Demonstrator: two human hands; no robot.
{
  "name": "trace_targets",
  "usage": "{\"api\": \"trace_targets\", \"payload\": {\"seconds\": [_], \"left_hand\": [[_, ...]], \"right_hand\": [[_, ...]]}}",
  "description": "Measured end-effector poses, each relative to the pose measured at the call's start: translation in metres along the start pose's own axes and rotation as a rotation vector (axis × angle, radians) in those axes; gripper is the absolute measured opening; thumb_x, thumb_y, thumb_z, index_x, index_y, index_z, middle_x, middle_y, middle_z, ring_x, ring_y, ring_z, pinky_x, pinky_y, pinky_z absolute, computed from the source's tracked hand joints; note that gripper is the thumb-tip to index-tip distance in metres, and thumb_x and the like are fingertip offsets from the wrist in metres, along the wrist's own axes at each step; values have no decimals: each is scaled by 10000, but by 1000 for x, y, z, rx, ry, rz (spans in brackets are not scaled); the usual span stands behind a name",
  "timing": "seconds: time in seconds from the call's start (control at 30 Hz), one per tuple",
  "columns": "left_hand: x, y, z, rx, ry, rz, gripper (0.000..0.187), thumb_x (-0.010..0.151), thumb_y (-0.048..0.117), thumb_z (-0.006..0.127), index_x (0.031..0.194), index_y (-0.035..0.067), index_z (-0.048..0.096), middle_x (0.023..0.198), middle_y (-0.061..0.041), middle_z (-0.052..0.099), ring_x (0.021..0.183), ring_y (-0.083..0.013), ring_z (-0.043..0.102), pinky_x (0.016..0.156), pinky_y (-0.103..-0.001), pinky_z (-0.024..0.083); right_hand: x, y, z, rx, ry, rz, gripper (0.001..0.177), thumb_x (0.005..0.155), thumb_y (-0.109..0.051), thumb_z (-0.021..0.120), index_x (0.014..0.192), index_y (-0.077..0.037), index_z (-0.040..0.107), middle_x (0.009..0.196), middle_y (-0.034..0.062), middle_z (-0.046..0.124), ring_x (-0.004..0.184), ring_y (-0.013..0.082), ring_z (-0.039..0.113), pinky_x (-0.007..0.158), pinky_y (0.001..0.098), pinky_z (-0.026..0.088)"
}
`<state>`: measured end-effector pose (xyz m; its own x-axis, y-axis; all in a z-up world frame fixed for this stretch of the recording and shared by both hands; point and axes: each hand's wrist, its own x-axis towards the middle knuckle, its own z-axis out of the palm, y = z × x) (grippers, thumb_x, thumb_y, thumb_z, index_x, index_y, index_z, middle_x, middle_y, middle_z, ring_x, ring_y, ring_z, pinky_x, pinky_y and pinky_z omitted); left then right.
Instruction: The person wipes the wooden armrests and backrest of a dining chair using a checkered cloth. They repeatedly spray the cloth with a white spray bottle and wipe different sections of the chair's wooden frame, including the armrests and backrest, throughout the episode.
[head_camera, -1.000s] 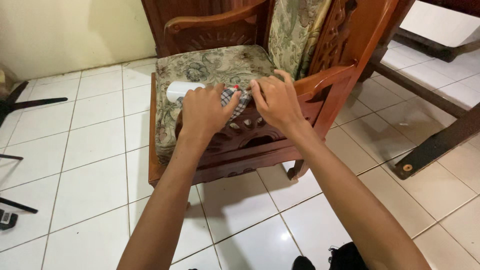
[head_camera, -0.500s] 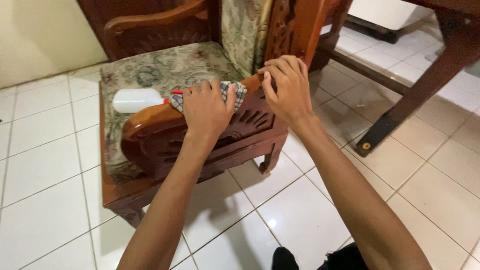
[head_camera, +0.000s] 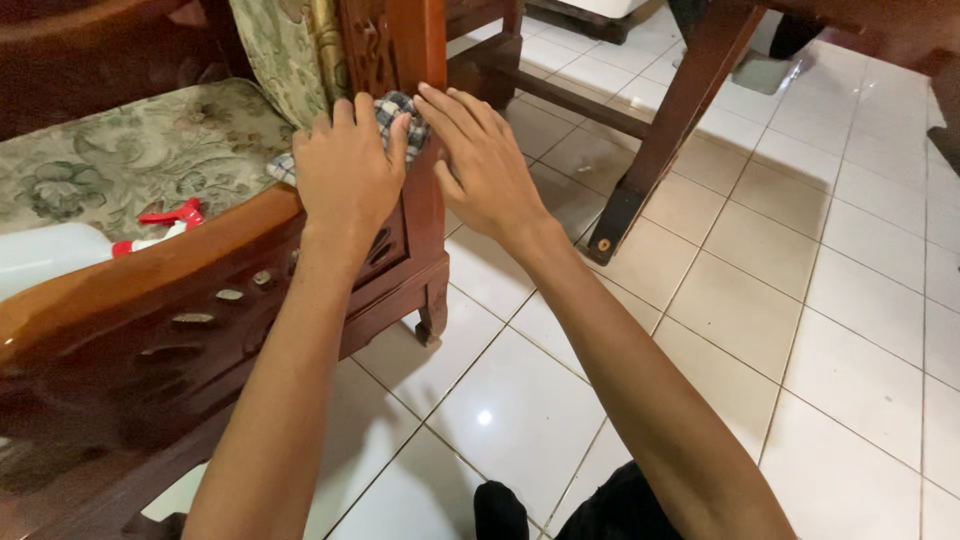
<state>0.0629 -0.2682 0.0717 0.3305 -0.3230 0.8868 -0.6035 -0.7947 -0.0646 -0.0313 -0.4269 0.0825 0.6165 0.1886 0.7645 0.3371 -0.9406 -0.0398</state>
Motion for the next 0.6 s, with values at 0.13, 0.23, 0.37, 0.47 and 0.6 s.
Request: {"api": "trace_targets", "payload": {"seconds": [0.13, 0.23, 0.37, 0.47, 0.6], "left_hand": [[3, -3, 4, -100, -36, 7, 432, 1117, 462, 553, 1000, 51, 619, 866, -137, 663, 740, -359, 677, 638, -491, 511], [4, -9, 1, -151, -63, -8, 466, 1112, 477, 557, 977, 36, 618, 850, -164, 670, 723, -382, 681, 628, -495, 524], [0, -18, -10, -198, -140, -93, 505, 1090, 490, 549, 929, 21, 641, 840, -206, 696, 705, -426, 680, 622, -530, 529], [-10, -29, -21, -202, -153, -126, 502, 1078, 489, 548, 917, 25, 653, 822, -221, 707, 706, -446, 682, 637, -547, 528], [-30, -48, -39, -120, -155, -137, 472, 1055, 472, 550, 915, 37, 668, 809, -222, 717, 695, -445, 690, 628, -547, 530]], "right_hand": [[0, -2, 3, -32, 2, 31, 555, 962, -110, 543, 1511, -46, 496, 1592, 95, 468, 1478, 313, 386, 1233, 497, 289], [3, -9, 5, -33, 46, 40, 483, 1005, -150, 539, 1476, -45, 524, 1559, 92, 498, 1480, 305, 393, 1251, 488, 288], [8, -19, 7, -39, 54, 38, 412, 1029, -194, 543, 1411, -43, 579, 1486, 116, 541, 1449, 313, 403, 1258, 513, 242], [14, -32, 14, 14, 76, -12, 404, 1052, -220, 533, 1402, -22, 576, 1461, 125, 554, 1445, 311, 404, 1260, 521, 213], [25, -60, 30, 96, 53, -62, 374, 1058, -242, 501, 1350, -28, 594, 1358, 133, 610, 1366, 305, 490, 1267, 517, 211]]}}
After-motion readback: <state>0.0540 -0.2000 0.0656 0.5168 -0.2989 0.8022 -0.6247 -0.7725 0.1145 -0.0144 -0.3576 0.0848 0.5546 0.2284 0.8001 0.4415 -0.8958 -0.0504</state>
